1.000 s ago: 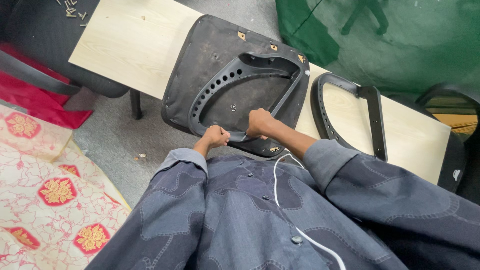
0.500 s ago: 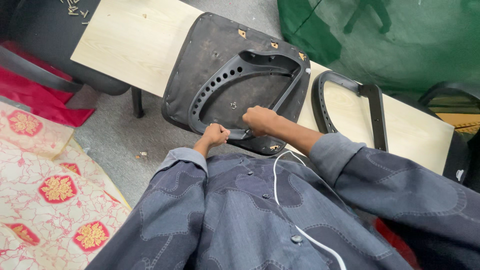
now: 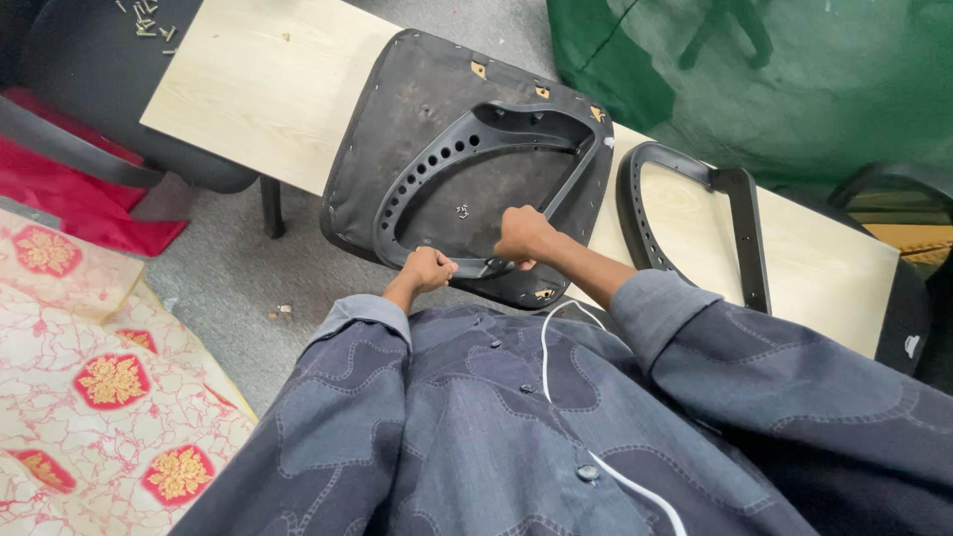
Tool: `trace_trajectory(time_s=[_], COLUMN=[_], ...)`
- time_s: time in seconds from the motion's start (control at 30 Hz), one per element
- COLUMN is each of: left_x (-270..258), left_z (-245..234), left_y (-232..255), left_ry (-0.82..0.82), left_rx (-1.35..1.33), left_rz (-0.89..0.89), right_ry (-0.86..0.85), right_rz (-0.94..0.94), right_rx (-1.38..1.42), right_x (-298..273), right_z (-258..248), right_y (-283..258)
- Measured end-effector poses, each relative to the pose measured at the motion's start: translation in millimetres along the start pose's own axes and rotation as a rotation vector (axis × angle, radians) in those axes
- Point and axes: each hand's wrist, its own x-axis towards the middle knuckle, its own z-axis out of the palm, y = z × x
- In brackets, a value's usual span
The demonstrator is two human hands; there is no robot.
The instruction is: The person uses a screwdriver to attach a black plastic frame to the underside of an overturned chair seat. They align the frame, insert screws, and tighten them to secure the frame to the seat.
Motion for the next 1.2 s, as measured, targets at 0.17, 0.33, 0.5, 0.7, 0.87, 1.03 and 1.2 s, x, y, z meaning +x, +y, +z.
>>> trace_trajectory(time_s=[0.17,0.33,0.5,0.7,0.87,1.03,1.2], left_x=[-1,-2,-5,-12,-14,-20,-30], left_z=[2,6,11,10,10,2,-9], left_y=[-5,-9,-15,-15,-10,0,18], left_ry=[0.029,0.05,0.124,0.146,0.201,0.191,0.234], left_rx=[0.012,0.019,0.014,0.008,0.071,0.077,0.024], left_rz=[0.016,0.041,0.066,0.064,0.059,0.063,0.059], right_ry=[0.126,0.07,0.071,0.003,0.047,0.066,0.083], right_rz=[-0.295,-0.576,-0.581,-0.158,0.001,-0.074,-0.112], right_rx=[-0.31,-0.62,-0.6,-0.106,0.06,-0.015,-0.056], right_x=[5,15,6,-4,-5,-7,-9], right_z=[14,19,20,5,5,14,16], right_y=[4,6,-3,-12,-4,5,7])
